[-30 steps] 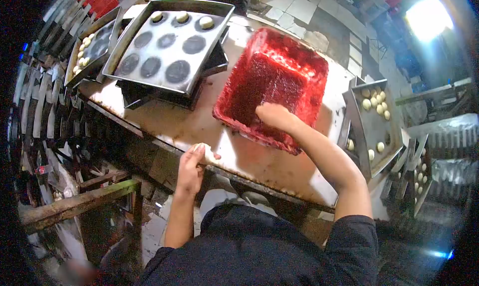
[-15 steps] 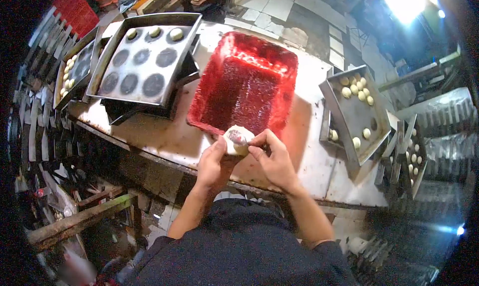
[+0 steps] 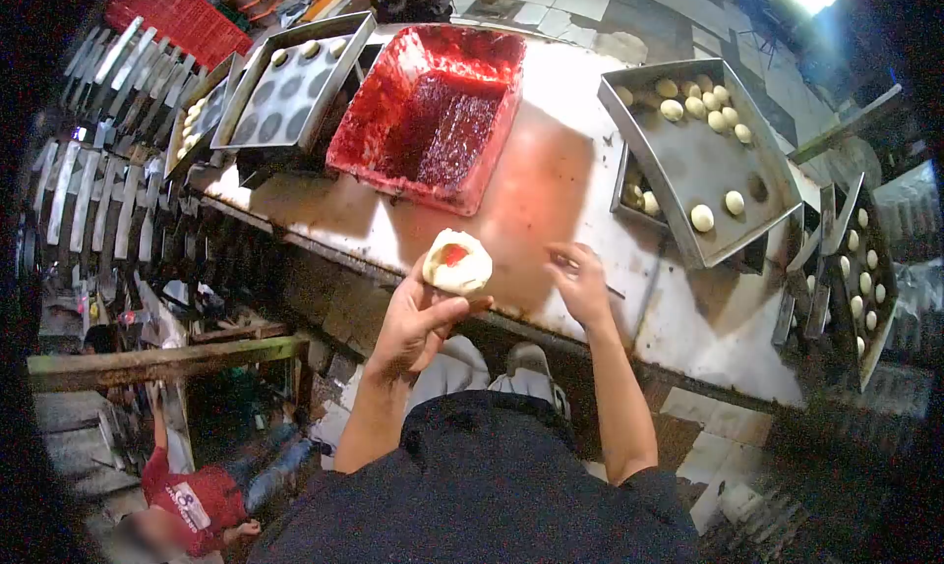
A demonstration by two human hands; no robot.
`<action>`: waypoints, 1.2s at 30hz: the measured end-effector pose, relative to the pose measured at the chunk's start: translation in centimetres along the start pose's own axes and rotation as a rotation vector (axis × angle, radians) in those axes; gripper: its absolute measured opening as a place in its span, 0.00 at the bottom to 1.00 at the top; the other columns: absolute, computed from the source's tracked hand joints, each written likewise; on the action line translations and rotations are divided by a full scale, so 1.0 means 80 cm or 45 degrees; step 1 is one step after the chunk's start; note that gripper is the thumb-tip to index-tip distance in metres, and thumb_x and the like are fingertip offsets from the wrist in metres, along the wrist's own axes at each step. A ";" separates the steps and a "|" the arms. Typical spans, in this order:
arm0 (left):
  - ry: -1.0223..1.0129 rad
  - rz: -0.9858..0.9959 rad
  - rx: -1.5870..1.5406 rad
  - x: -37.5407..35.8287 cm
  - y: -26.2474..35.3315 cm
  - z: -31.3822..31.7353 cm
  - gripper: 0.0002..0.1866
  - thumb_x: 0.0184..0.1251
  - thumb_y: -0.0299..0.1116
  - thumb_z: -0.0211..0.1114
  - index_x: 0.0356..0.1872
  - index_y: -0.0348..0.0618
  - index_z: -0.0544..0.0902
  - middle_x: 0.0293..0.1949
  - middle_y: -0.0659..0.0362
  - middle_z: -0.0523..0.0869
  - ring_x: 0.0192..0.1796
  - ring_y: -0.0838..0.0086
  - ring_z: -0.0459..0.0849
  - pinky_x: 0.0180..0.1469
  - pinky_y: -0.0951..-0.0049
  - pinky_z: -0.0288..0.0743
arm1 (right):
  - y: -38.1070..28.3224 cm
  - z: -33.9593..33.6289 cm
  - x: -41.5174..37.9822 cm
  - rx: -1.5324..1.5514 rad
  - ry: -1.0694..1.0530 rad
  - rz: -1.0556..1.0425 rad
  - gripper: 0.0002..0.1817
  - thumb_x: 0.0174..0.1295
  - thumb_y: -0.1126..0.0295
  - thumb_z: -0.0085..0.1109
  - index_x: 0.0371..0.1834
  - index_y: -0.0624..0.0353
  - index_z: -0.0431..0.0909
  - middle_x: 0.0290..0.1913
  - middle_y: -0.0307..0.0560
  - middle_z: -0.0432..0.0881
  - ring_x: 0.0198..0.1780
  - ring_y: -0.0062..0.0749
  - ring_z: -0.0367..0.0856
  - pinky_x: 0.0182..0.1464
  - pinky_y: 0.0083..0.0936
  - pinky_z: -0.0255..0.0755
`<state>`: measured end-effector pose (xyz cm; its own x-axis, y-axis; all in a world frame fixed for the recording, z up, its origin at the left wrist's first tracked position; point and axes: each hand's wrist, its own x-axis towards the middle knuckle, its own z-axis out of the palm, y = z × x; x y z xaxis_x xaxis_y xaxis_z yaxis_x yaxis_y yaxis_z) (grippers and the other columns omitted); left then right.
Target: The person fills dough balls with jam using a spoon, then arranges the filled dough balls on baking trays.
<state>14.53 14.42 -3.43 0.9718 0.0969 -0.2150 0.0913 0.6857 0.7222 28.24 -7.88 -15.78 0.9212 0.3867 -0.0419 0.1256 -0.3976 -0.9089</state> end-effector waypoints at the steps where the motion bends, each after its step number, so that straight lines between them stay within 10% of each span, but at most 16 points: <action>1: 0.013 0.035 0.086 -0.013 -0.006 0.007 0.38 0.70 0.16 0.68 0.79 0.35 0.61 0.67 0.50 0.79 0.67 0.65 0.82 0.69 0.63 0.80 | -0.056 -0.005 -0.007 0.585 -0.272 0.131 0.19 0.63 0.68 0.73 0.57 0.62 0.89 0.57 0.47 0.86 0.63 0.38 0.78 0.65 0.34 0.74; 8: 0.260 0.615 1.057 -0.124 -0.007 0.018 0.24 0.90 0.38 0.47 0.78 0.40 0.70 0.70 0.52 0.78 0.65 0.73 0.80 0.67 0.72 0.76 | -0.210 0.032 -0.099 0.881 -0.613 -0.396 0.16 0.62 0.80 0.70 0.54 0.63 0.90 0.57 0.47 0.83 0.61 0.34 0.82 0.65 0.30 0.75; 11: 0.327 0.545 0.392 -0.187 0.000 -0.006 0.17 0.88 0.34 0.48 0.66 0.37 0.77 0.49 0.59 0.84 0.48 0.80 0.81 0.45 0.78 0.78 | -0.229 0.066 -0.159 0.717 -0.798 -0.655 0.17 0.58 0.83 0.74 0.51 0.63 0.89 0.52 0.46 0.84 0.56 0.30 0.83 0.62 0.25 0.76; 15: 0.410 0.664 0.274 -0.250 -0.036 -0.008 0.15 0.79 0.34 0.65 0.59 0.39 0.75 0.42 0.61 0.80 0.45 0.78 0.80 0.50 0.75 0.76 | -0.245 0.098 -0.232 1.209 -0.879 -0.099 0.24 0.57 0.81 0.78 0.56 0.64 0.80 0.49 0.41 0.84 0.49 0.22 0.83 0.57 0.24 0.77; 19: 0.211 0.927 0.448 -0.311 -0.050 0.013 0.19 0.73 0.31 0.72 0.61 0.38 0.80 0.52 0.59 0.81 0.59 0.73 0.80 0.66 0.72 0.73 | -0.234 0.095 -0.278 1.248 -0.750 -0.097 0.13 0.57 0.82 0.76 0.44 0.64 0.84 0.47 0.41 0.82 0.48 0.21 0.81 0.52 0.21 0.77; 25: 0.296 0.580 0.277 -0.309 -0.111 0.003 0.17 0.86 0.36 0.57 0.60 0.33 0.83 0.62 0.51 0.85 0.63 0.70 0.82 0.69 0.69 0.74 | -0.236 0.050 -0.349 0.292 -0.376 -0.636 0.06 0.61 0.84 0.72 0.39 0.65 0.86 0.51 0.44 0.84 0.54 0.25 0.83 0.59 0.24 0.78; 30: 0.054 0.711 0.850 -0.281 -0.166 0.114 0.23 0.88 0.36 0.51 0.73 0.32 0.76 0.68 0.46 0.83 0.69 0.62 0.80 0.71 0.65 0.73 | -0.174 -0.052 -0.359 0.880 -0.241 -0.190 0.05 0.64 0.83 0.70 0.42 0.66 0.86 0.50 0.43 0.85 0.48 0.23 0.85 0.54 0.22 0.81; 36: 0.104 0.271 0.885 -0.171 -0.289 0.242 0.17 0.86 0.35 0.55 0.48 0.32 0.88 0.43 0.56 0.91 0.45 0.78 0.85 0.51 0.75 0.79 | -0.066 -0.219 -0.373 0.186 0.165 -0.525 0.08 0.61 0.79 0.72 0.43 0.66 0.88 0.50 0.53 0.88 0.49 0.35 0.88 0.54 0.27 0.81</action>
<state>3.32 -16.70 -4.48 0.9671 0.2489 -0.0525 0.0458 0.0324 0.9984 6.54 -31.93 -2.47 0.8446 0.3773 0.3798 0.4472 -0.1071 -0.8880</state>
